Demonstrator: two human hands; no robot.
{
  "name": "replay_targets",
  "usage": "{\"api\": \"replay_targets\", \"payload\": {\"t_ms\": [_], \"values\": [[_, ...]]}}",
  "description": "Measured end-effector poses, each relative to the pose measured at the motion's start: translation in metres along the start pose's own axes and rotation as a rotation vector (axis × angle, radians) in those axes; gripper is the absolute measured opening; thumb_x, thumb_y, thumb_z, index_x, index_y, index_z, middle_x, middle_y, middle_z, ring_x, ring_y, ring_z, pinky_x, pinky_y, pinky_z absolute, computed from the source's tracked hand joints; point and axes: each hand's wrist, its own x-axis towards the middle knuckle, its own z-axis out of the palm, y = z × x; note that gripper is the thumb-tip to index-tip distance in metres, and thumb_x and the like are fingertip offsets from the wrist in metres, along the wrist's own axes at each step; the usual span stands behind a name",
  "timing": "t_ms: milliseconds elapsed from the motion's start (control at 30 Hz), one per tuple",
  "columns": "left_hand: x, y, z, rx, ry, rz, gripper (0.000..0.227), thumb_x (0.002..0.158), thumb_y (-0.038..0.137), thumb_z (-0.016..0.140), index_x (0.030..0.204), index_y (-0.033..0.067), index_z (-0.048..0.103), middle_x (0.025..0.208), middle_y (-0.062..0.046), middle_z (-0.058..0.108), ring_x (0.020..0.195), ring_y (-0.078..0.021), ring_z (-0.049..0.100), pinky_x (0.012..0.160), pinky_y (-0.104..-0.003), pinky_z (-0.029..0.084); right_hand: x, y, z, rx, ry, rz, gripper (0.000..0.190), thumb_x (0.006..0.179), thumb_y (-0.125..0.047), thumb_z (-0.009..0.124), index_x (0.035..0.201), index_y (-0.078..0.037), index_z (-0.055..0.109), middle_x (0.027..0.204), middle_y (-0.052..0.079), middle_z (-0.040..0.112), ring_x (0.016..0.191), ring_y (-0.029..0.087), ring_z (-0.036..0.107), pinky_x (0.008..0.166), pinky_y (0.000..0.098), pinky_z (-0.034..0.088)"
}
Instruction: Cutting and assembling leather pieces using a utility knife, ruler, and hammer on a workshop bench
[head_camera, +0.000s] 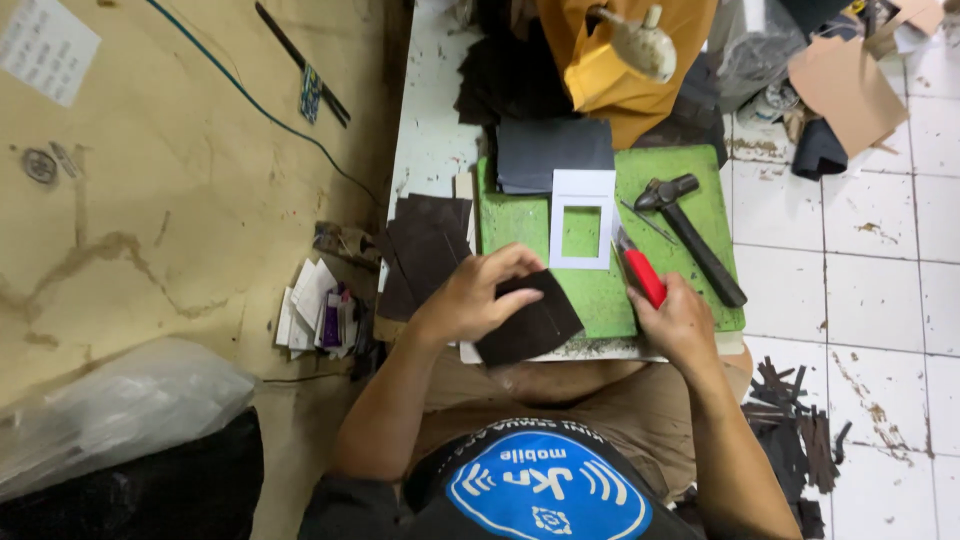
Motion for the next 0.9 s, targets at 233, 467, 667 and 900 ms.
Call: {"api": "replay_targets", "payload": {"t_ms": [233,467,667,900], "values": [[0.032,-0.058,0.017,0.286,-0.175,-0.101,0.037,0.093,0.019,0.072,0.126,0.0130,0.057,0.108,-0.018,0.075,0.108,-0.0428,0.069,0.094,-0.056,0.053,-0.007,0.006,0.012,0.142,0.213,-0.095,0.035,0.090,-0.036,0.081,0.092,-0.004,0.068,0.074,0.028,0.064,0.085,0.051,0.068,0.072,0.0561,0.050],[-0.002,-0.082,0.005,0.306,-0.050,-0.156,0.041,0.091,0.009,0.071,0.130,0.0106,0.059,0.100,-0.021,0.075,0.102,-0.0442,0.070,0.090,-0.055,0.055,-0.044,-0.008,-0.013,0.741,0.199,-0.071,0.017,0.097,-0.013,0.083,0.094,-0.006,0.067,0.073,0.005,0.063,0.065,0.012,0.056,0.061,0.0246,0.048],[-0.002,-0.059,0.000,0.208,-0.068,-0.005,0.029,0.092,0.004,0.067,0.121,0.0022,0.065,0.106,-0.027,0.073,0.102,-0.0465,0.071,0.090,-0.056,0.056,-0.054,0.026,0.046,0.469,0.066,-0.279,0.024,0.079,-0.003,0.077,0.100,-0.007,0.067,0.075,0.022,0.065,0.072,0.042,0.068,0.064,0.0439,0.050],[0.007,-0.075,0.009,0.245,-0.129,-0.039,0.027,0.094,0.006,0.064,0.121,0.0026,0.069,0.118,-0.020,0.072,0.111,-0.0373,0.068,0.098,-0.047,0.053,-0.043,-0.003,0.054,0.288,0.090,-0.271,0.019,0.085,-0.027,0.077,0.095,-0.017,0.064,0.058,0.006,0.066,0.051,0.021,0.064,0.045,0.0337,0.049]]}}
